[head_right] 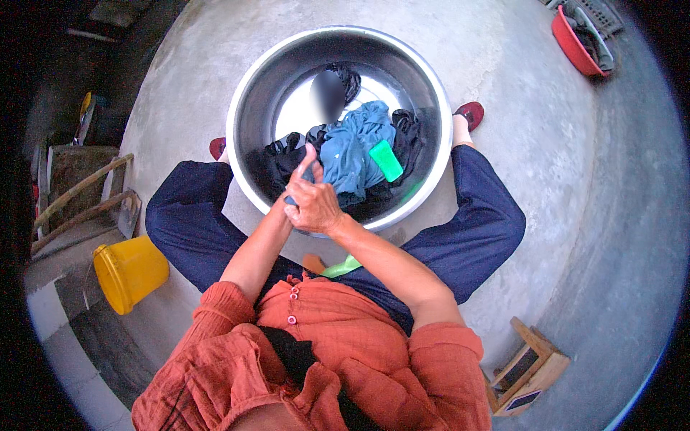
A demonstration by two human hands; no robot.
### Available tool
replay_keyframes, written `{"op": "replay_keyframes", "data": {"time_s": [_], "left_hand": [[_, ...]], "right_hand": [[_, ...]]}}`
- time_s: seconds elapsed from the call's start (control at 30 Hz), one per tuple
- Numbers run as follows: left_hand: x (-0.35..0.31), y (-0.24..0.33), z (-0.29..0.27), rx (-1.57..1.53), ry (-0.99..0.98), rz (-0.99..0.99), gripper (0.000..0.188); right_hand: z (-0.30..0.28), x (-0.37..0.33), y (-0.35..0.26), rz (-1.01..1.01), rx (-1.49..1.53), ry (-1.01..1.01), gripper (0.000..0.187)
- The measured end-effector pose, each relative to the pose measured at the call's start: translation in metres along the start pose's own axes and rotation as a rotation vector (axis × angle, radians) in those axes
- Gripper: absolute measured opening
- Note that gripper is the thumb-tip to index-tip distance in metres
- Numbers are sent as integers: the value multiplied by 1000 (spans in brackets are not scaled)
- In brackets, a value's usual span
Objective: The person sits cross-legged on a concrete floor and hand-washes clothes in a large metal basin. They scrub a blue garment and a black garment using a green scrubbing brush and water, repeatedly rubbing the fabric to clean it.
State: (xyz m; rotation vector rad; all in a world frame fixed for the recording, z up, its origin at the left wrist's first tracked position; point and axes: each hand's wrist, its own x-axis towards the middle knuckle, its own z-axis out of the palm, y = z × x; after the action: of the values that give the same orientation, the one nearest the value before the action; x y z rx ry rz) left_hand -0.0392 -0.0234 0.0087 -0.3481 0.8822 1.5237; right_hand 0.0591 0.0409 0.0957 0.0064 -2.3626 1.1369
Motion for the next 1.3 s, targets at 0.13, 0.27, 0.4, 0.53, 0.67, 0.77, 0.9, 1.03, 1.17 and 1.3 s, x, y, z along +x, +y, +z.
{"op": "replay_keyframes", "data": {"time_s": [0.13, 0.27, 0.4, 0.53, 0.67, 0.77, 0.9, 1.03, 1.17, 1.3], "left_hand": [[-4, -41, 36, -13, 241, 82, 31], [32, -43, -48, 20, -343, 257, 33], [-7, -24, 39, 145, 353, 156, 36], [-22, -9, 54, 394, 205, 296, 30], [-30, 6, 34, 881, 169, 263, 30], [-39, 21, 40, 756, 244, 337, 24], [-38, 20, 30, 611, 248, 548, 22], [-22, 5, 36, 105, 125, 348, 30], [-5, -4, 6, -32, 10, 141, 44], [-24, -29, 64, 118, 411, 403, 34]], "right_hand": [[3, -8, 96, 455, -242, 79, 25], [6, -7, 15, 37, 89, 148, 28], [14, -19, 82, 594, -41, 141, 19], [-9, -8, 109, 685, 184, 26, 19], [-40, -4, 107, 795, 710, -77, 18], [-55, -11, 121, 766, 601, -287, 20], [-60, -18, 137, 876, 726, -196, 18], [-30, -9, 120, 793, 1088, 374, 6], [-13, 7, 28, 220, 177, 9, 5], [7, -9, 71, 239, -143, 92, 14]]}}
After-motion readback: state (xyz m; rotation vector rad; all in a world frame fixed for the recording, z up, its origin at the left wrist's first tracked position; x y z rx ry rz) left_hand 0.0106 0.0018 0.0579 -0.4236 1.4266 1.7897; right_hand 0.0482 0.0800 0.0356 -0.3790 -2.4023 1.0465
